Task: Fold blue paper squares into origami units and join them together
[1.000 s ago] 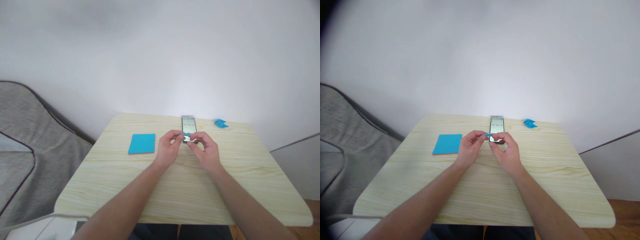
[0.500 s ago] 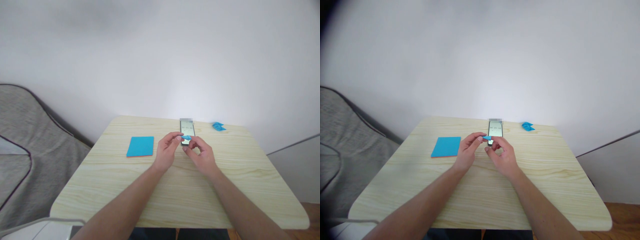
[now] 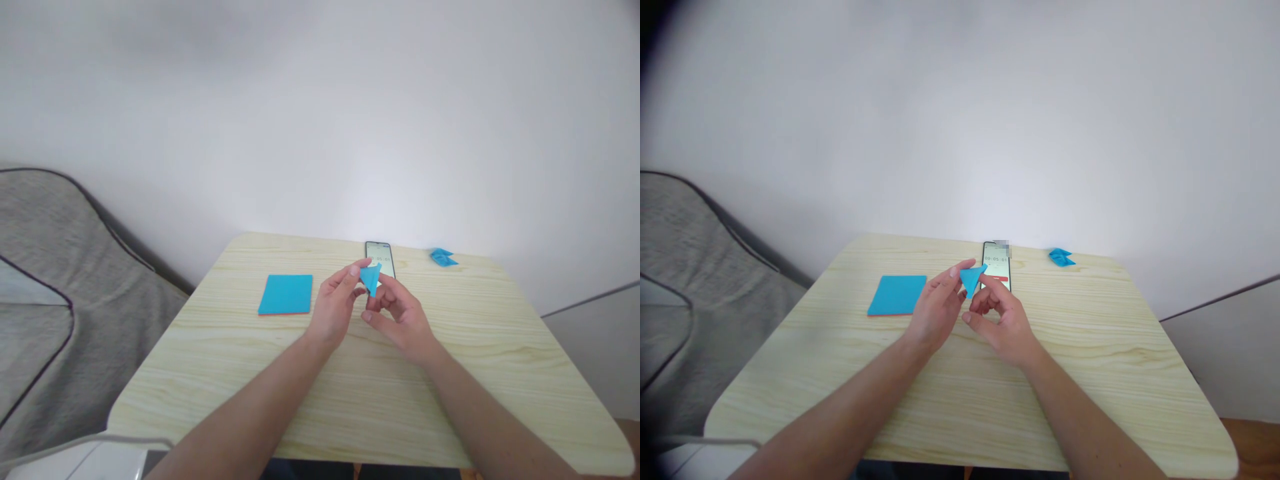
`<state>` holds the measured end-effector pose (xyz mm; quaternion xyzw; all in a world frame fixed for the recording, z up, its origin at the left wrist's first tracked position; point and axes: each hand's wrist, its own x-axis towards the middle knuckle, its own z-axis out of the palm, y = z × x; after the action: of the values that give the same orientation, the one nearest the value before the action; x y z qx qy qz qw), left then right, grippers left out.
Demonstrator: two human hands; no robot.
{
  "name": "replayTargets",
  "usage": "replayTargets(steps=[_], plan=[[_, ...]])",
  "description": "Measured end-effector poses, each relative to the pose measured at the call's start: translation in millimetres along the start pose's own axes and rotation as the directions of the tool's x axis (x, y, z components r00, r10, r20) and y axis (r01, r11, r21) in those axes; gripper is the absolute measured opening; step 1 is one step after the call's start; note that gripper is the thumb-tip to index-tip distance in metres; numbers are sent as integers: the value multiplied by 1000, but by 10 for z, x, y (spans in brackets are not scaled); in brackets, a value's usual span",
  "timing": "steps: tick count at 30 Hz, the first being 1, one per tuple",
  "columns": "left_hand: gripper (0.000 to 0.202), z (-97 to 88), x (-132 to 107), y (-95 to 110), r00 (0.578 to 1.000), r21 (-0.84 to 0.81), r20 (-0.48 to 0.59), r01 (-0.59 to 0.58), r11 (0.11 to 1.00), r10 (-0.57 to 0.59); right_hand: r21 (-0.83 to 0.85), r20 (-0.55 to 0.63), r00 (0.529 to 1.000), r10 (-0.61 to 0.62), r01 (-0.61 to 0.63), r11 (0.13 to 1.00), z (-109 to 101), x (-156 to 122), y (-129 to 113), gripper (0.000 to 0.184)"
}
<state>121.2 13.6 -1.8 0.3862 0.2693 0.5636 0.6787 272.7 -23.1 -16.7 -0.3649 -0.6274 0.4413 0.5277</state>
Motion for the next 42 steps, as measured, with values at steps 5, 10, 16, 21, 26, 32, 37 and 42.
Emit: replayTargets(steps=[5, 10, 16, 21, 26, 32, 37, 42], plan=[[42, -24, -22, -18, 999, 163, 31, -49, 985, 45, 148, 77, 995, 56, -67, 987, -12, 10, -19, 58], [35, -29, -38, -16, 981, 339, 93, -192, 921, 170, 228, 145, 986, 85, -117, 967, -2, 11, -79, 42], [32, -27, -60, -14, 949, 455, 160, -316, 833, 272, 325, 156, 982, 110, -156, 933, -20, 30, -90, 39], [31, -22, -71, -14, 937, 519, 168, -348, 781, 306, 311, 175, 976, 132, -182, 933, -43, 28, -60, 36], [29, -9, -85, 2, 936, 565, 144, -344, 750, 321, 309, 144, 980, 134, -173, 935, -45, 27, -67, 31], [27, -12, -79, -4, 929, 563, 127, -356, 745, 348, 211, 28, 988, 154, -156, 965, -75, 46, -77, 32], [27, 7, -75, 9, 930, 521, 135, -360, 774, 342, 20, -323, 944, 64, -61, 998, -108, 67, -84, 15], [29, 23, -92, 40, 940, 513, 226, -339, 789, 257, 14, -282, 958, 51, -49, 999, -105, 81, -111, 29]])
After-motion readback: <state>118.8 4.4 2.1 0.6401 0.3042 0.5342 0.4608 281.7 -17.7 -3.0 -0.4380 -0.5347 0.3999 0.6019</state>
